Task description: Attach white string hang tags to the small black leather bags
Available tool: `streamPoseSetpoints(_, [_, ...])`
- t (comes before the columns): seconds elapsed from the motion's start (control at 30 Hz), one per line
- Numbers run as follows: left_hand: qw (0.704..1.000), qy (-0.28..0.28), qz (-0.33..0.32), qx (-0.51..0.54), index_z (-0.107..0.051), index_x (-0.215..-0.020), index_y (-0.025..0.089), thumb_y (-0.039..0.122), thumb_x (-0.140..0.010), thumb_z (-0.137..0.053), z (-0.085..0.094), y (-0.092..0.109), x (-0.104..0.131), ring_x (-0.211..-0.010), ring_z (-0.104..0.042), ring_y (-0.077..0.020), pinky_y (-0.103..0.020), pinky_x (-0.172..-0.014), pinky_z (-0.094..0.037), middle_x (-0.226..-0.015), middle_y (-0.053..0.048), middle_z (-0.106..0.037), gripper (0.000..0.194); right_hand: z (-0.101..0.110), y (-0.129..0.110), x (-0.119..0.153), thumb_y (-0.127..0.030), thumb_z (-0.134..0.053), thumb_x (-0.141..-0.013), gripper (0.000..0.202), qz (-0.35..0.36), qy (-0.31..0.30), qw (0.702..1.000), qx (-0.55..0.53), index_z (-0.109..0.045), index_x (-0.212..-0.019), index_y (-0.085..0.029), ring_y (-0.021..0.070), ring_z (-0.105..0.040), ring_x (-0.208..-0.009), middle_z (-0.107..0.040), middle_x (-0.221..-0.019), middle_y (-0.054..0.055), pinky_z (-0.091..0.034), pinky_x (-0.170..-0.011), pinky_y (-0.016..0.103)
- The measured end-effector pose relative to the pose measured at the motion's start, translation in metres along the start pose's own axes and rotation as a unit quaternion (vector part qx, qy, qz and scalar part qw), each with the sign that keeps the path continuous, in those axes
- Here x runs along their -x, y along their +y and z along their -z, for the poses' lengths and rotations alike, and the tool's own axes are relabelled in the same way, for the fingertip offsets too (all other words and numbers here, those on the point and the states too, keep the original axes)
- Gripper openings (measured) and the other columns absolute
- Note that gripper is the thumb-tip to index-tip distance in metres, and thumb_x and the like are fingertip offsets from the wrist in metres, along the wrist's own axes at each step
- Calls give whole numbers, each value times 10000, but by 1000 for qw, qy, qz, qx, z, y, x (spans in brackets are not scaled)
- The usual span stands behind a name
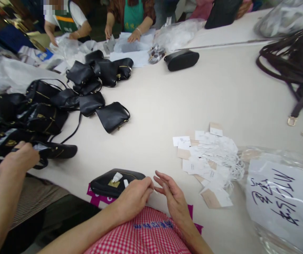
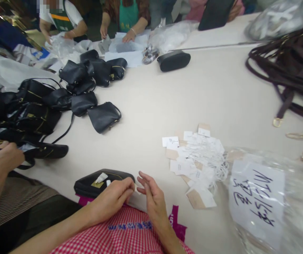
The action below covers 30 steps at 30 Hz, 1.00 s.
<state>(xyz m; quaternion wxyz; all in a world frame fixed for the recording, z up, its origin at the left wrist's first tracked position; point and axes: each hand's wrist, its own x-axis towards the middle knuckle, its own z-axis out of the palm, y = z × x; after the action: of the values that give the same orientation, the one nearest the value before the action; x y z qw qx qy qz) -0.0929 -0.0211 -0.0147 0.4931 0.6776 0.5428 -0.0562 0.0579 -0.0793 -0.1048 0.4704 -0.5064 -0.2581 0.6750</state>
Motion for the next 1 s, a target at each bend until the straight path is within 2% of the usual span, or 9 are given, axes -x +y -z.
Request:
streamPoseSetpoints(0.1, [992,13,6,122,-561,-1063,179,130,-863,-428,-7,0,0,-683,-590,-162,-259,-657,-437,-675,20,-614,245,1,1,4,-399,-442,-999,390,128,-32,977,168,-560,-1359,-306,259,-599,-1221,-627,-1357,76,-560,-932,432])
streamPoseSetpoints(0.17, [974,-15,23,225,-578,-956,170,109,-816,-428,-10,0,0,-552,-545,-129,-229,-557,-422,-605,42,-576,214,0,2,4,-335,-434,-1002,405,178,-55,956,228,-517,-1398,-325,250,-580,-1246,-610,-1381,58,-501,-1024,454])
streamPoseSetpoints(0.23, [956,-43,40,289,-558,-816,176,133,-796,-420,-13,-1,0,-460,-490,-103,-206,-461,-383,-565,53,-540,146,-4,2,3,-342,-467,-990,412,183,-61,954,227,-514,-1399,-338,259,-543,-1288,-609,-1383,43,-432,-1096,486])
streamPoseSetpoints(0.4, [937,-50,50,343,-491,-727,198,204,-765,-425,-19,-5,-1,-372,-442,-83,-177,-371,-327,-500,70,-511,76,-18,-6,0,-488,-558,-940,428,59,-67,994,65,-564,-1348,-358,269,-490,-1341,-582,-1416,26,-287,-1181,531])
streamPoseSetpoints(0.53, [933,-41,50,354,-493,-736,195,284,-787,-456,-20,-8,0,-360,-440,-75,-167,-366,-310,-509,59,-546,109,-13,-16,0,-619,-575,-882,483,-52,-11,997,-54,-645,-1240,-302,275,-588,-1224,-642,-1333,76,-444,-1061,476])
streamPoseSetpoints(0.6, [935,-40,49,348,-496,-734,194,294,-786,-462,-20,-9,1,-363,-444,-76,-165,-369,-308,-512,55,-551,117,-7,-20,2,-672,-598,-833,504,-75,16,997,-32,-726,-1032,-227,274,-671,-1019,-733,-1098,105,-544,-879,419])
streamPoseSetpoints(0.7, [943,-34,49,328,-490,-719,198,278,-784,-453,-21,-8,2,-364,-441,-83,-174,-368,-299,-510,55,-547,110,-2,-26,7,-667,-660,-783,501,-101,0,994,36,-729,-898,-185,234,-662,-756,-728,-805,75,-548,-697,361])
streamPoseSetpoints(0.87, [966,-2,40,256,-526,-698,191,251,-816,-464,-17,-1,3,-447,-470,-108,-212,-455,-340,-527,51,-531,146,-5,-32,13,-591,-753,-724,407,-60,-10,992,111,-709,-738,-186,198,-590,-662,-662,-656,26,-489,-652,320])
streamPoseSetpoints(1.0, [981,24,10,190,-570,-760,190,214,-861,-443,-12,3,9,-745,-574,-171,-273,-701,-434,-743,-5,-617,163,-3,-30,12,-581,-768,-698,399,-76,21,993,90,-689,-678,-190,163,-512,-603,-595,-596,-4,-423,-586,288])
